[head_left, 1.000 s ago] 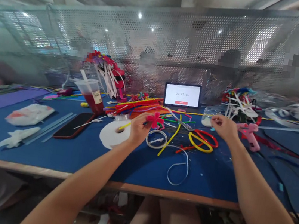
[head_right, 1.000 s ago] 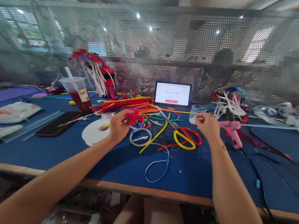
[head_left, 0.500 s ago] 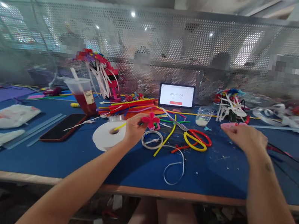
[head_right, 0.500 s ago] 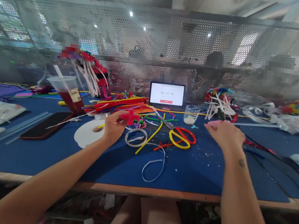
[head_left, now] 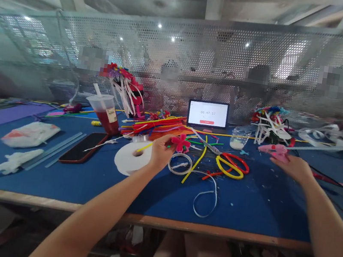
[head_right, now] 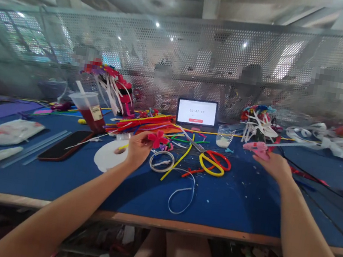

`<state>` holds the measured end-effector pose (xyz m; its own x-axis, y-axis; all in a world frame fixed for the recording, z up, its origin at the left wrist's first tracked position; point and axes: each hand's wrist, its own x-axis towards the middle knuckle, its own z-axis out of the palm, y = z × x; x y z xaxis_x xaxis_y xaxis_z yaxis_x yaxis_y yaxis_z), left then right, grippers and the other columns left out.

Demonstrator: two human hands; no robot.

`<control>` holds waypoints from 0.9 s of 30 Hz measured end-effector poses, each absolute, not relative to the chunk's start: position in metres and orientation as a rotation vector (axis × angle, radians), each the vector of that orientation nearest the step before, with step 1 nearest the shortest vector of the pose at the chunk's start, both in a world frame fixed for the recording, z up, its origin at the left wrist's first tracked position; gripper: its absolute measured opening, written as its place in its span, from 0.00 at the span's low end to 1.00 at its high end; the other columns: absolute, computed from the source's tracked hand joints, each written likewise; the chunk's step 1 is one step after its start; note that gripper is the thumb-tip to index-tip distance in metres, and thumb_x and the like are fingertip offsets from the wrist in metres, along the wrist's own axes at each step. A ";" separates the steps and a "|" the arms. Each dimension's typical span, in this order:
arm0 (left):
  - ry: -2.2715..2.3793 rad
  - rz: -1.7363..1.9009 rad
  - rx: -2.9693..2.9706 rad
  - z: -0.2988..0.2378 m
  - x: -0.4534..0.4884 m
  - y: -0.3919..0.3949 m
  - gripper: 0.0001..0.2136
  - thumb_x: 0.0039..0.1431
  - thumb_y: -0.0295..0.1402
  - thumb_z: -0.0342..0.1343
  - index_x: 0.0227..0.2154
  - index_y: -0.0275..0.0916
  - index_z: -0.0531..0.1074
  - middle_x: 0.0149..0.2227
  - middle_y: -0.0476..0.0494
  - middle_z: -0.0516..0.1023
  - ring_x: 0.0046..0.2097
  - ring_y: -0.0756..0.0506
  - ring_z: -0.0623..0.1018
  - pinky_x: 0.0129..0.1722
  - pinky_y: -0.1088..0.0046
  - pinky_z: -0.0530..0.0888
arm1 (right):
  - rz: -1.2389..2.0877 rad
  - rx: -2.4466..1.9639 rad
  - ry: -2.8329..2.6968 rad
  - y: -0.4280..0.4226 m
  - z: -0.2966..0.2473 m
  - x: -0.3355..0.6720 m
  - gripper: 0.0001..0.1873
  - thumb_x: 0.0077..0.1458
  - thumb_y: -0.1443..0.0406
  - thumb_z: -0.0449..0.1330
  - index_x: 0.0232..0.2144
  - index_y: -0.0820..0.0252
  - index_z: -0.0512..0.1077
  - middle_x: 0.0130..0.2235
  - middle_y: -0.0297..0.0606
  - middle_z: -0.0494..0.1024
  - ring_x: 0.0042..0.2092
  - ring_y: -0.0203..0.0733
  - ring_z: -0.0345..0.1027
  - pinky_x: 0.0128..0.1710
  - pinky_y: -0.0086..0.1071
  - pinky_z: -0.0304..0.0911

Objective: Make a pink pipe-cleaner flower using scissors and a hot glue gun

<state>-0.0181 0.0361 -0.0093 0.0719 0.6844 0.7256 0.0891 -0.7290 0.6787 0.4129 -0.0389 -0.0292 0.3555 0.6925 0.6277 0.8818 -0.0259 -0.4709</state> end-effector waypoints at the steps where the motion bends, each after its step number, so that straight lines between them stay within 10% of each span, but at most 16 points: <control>1: 0.758 1.692 1.882 -0.009 -0.018 0.036 0.04 0.47 0.32 0.60 0.25 0.36 0.75 0.24 0.48 0.77 0.29 0.49 0.77 0.31 0.76 0.73 | -0.263 -1.775 -1.395 -0.041 -0.026 0.407 0.19 0.28 0.53 0.68 0.11 0.53 0.62 0.13 0.36 0.63 0.17 0.40 0.57 0.20 0.37 0.52; 10: 0.658 1.635 1.878 -0.008 -0.016 0.032 0.04 0.49 0.32 0.59 0.26 0.37 0.73 0.28 0.46 0.77 0.31 0.49 0.77 0.33 0.75 0.73 | 0.356 -1.120 -1.551 -0.050 0.013 0.250 0.15 0.46 0.54 0.61 0.31 0.58 0.72 0.21 0.32 0.71 0.19 0.33 0.60 0.20 0.30 0.61; 27: 0.704 1.670 2.100 -0.007 -0.013 0.027 0.05 0.53 0.31 0.55 0.24 0.38 0.72 0.26 0.49 0.75 0.30 0.51 0.73 0.31 0.76 0.70 | 0.472 -0.999 -1.610 -0.057 -0.016 0.195 0.08 0.48 0.62 0.59 0.23 0.59 0.68 0.17 0.30 0.66 0.19 0.31 0.58 0.18 0.27 0.57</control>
<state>-0.0129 0.0267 -0.0072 0.1746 0.5877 0.7901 0.1552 -0.8088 0.5673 0.1946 -0.0567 -0.0159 -0.0131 0.8032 0.5955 0.3542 0.5607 -0.7484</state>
